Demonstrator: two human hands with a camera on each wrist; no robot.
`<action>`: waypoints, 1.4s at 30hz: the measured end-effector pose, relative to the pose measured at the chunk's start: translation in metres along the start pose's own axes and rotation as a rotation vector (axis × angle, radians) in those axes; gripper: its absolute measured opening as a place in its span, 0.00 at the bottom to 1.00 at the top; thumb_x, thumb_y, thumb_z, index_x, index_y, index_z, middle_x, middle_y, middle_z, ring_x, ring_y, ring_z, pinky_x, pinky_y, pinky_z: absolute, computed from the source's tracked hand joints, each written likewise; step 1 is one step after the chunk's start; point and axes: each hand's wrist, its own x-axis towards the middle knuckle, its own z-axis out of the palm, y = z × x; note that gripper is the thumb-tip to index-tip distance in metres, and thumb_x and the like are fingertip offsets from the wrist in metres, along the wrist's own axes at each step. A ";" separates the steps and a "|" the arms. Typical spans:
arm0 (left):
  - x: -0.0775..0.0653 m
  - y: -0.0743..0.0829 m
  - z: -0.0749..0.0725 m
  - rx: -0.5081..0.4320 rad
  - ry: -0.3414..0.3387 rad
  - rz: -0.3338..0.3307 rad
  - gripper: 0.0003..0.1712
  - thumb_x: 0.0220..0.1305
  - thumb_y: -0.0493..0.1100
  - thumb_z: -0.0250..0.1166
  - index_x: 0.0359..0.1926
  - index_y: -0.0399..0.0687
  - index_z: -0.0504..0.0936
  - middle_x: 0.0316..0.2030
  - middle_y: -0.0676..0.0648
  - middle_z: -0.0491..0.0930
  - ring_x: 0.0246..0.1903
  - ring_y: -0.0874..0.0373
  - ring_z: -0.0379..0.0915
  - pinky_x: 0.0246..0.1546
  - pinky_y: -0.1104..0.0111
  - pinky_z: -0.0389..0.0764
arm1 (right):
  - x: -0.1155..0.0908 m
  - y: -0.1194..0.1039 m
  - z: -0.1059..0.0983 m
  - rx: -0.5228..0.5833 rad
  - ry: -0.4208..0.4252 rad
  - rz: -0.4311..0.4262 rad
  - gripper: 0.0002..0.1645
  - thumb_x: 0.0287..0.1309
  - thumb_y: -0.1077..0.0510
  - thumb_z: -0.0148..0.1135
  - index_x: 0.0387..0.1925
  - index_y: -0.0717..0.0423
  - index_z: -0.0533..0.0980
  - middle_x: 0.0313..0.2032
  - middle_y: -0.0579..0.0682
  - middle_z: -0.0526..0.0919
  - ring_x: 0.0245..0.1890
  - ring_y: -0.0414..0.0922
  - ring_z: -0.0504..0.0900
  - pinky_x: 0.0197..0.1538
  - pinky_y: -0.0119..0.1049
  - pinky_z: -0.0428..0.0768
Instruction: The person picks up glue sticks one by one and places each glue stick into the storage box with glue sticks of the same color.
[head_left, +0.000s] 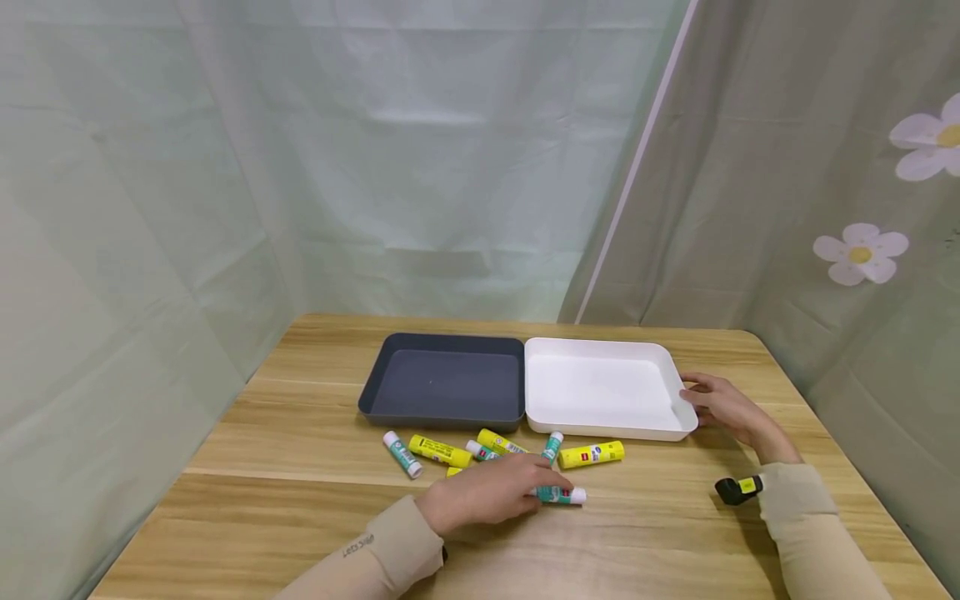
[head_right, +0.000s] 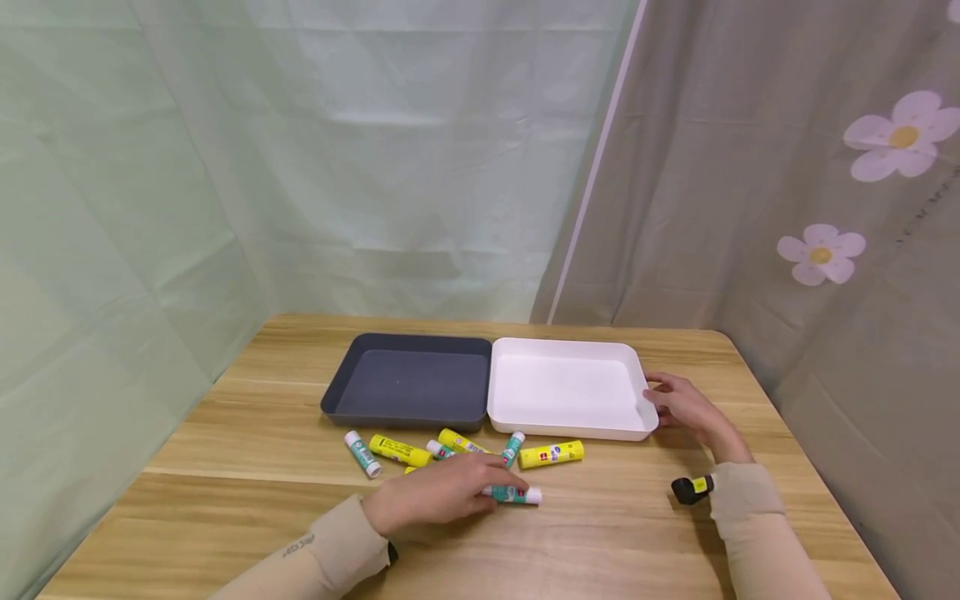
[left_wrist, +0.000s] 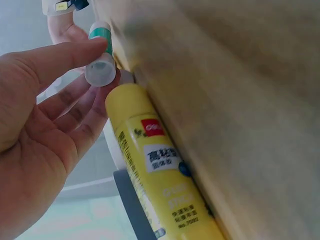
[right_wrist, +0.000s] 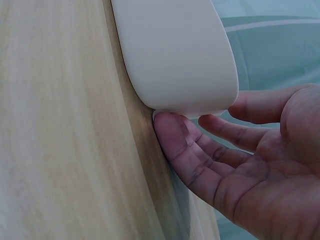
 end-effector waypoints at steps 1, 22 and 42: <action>0.000 -0.001 -0.001 -0.006 -0.001 -0.007 0.24 0.70 0.37 0.70 0.64 0.60 0.83 0.57 0.60 0.82 0.53 0.68 0.76 0.55 0.74 0.77 | 0.000 0.000 0.000 -0.002 -0.001 -0.002 0.40 0.80 0.55 0.50 0.78 0.75 0.48 0.62 0.73 0.68 0.50 0.50 0.82 0.48 0.40 0.84; 0.002 -0.016 -0.021 -0.207 0.089 0.022 0.19 0.73 0.36 0.67 0.61 0.55 0.86 0.49 0.55 0.82 0.39 0.69 0.72 0.44 0.78 0.76 | -0.001 0.000 0.001 -0.007 0.005 0.002 0.39 0.80 0.55 0.50 0.78 0.74 0.49 0.63 0.74 0.68 0.51 0.52 0.80 0.48 0.40 0.84; -0.002 -0.038 -0.039 -0.512 0.270 -0.126 0.20 0.73 0.35 0.66 0.62 0.52 0.86 0.48 0.51 0.84 0.32 0.65 0.72 0.34 0.72 0.75 | -0.001 0.002 0.002 0.026 -0.008 -0.038 0.38 0.81 0.57 0.48 0.77 0.77 0.47 0.61 0.74 0.68 0.50 0.52 0.81 0.47 0.41 0.84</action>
